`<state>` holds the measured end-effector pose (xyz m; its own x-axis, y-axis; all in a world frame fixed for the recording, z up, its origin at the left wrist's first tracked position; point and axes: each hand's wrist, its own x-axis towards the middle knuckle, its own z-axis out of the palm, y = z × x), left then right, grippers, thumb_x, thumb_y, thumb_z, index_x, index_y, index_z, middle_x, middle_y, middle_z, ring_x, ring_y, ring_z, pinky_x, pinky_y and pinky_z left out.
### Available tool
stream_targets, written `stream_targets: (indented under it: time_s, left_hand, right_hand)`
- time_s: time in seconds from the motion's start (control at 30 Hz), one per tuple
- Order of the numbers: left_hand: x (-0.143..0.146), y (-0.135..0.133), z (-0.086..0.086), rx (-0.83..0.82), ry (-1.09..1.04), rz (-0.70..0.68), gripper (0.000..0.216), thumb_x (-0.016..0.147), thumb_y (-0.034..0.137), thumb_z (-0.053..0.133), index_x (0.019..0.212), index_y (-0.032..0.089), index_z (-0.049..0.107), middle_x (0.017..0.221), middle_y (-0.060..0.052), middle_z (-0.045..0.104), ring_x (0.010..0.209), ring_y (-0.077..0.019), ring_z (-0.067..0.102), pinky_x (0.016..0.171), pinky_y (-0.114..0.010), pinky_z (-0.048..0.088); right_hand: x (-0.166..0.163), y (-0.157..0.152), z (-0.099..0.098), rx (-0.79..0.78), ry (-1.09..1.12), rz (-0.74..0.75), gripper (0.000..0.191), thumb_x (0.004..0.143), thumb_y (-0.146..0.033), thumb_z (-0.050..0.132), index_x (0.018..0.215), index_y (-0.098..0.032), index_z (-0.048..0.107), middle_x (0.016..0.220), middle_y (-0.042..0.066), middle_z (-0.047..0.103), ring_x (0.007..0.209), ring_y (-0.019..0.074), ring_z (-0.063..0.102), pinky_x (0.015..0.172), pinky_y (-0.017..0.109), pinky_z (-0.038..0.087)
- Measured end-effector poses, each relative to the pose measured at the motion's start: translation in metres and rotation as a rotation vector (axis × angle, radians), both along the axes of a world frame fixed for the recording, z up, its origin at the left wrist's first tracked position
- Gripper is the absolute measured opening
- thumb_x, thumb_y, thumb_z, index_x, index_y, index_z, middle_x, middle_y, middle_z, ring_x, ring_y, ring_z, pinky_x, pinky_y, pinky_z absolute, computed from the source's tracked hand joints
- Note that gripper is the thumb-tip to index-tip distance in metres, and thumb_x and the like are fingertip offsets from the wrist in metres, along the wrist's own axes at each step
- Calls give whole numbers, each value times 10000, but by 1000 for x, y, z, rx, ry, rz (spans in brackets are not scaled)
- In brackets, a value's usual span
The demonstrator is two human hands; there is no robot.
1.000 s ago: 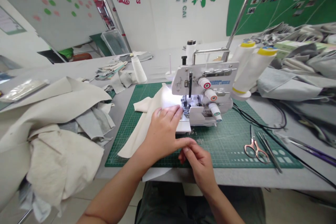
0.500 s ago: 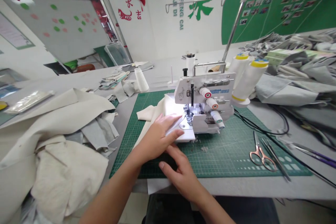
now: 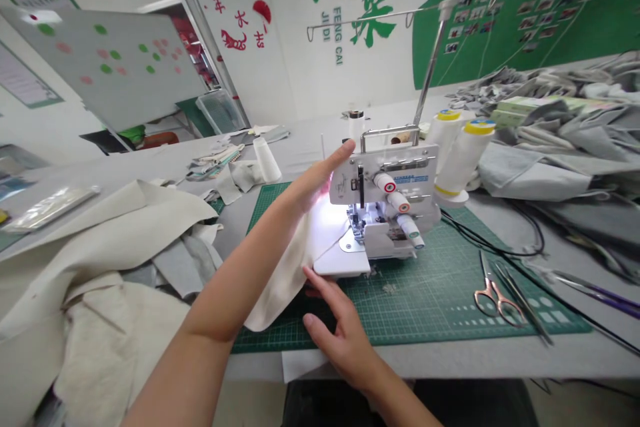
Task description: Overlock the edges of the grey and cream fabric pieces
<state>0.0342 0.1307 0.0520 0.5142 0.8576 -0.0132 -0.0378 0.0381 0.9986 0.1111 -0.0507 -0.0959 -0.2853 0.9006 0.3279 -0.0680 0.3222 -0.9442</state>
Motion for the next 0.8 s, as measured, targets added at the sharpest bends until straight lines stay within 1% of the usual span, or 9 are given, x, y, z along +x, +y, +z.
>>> stream_targets:
  time_s: [0.1,0.2,0.37,0.5,0.6,0.67,0.73,0.8]
  left_hand:
    - [6,2,1,-37,-58,22,608,731,665,695,1083,170,678,1049,-120,742,1081,-305,665,980,-464,492]
    - [8,1,-1,-44,-86,53,562,726,596,715,1082,164,667,1011,-109,747,1025,-296,682,934,-460,515]
    - [12,-3,0,-70,-111,121,513,702,541,709,1052,170,650,920,-71,748,948,-272,699,882,-440,536]
    - [12,-4,0,-72,-120,116,477,700,534,703,1010,177,647,881,-60,739,896,-260,701,840,-429,544]
    - [12,-5,0,-35,-105,113,453,710,546,684,972,179,640,850,-59,726,851,-256,697,796,-416,545]
    - [13,-4,1,33,-113,152,407,697,501,710,943,186,629,844,-48,713,824,-238,689,769,-383,540]
    - [15,-2,2,88,-114,159,373,699,462,725,930,189,618,869,-49,702,819,-226,680,760,-360,533]
    - [16,1,3,121,-94,138,374,724,463,719,954,188,610,940,-70,695,870,-231,673,786,-361,527]
  right_hand:
    - [1,1,2,3,7,4,624,853,-196,577,1465,-255,472,1344,79,607,1120,221,617,999,353,489]
    - [2,1,3,3,6,14,614,855,-205,573,1461,-236,479,1355,84,601,1121,221,619,1000,351,488]
    - [3,1,3,21,9,19,611,860,-204,578,1461,-246,479,1390,70,584,1166,217,601,1015,334,477]
    - [4,1,3,33,18,21,605,862,-195,582,1456,-255,487,1374,62,598,1181,215,595,1023,326,468]
    - [4,2,3,38,28,29,598,869,-200,582,1456,-259,488,1384,62,594,1198,217,588,1028,326,465]
    - [5,2,3,38,33,32,592,873,-208,584,1454,-261,492,1392,63,590,1209,222,584,1039,333,460]
    - [5,2,2,39,34,33,588,875,-218,587,1454,-264,493,1393,65,590,1209,228,586,1044,344,458]
    - [6,2,1,45,32,33,589,875,-224,588,1455,-271,493,1392,63,591,1205,233,589,1050,357,456]
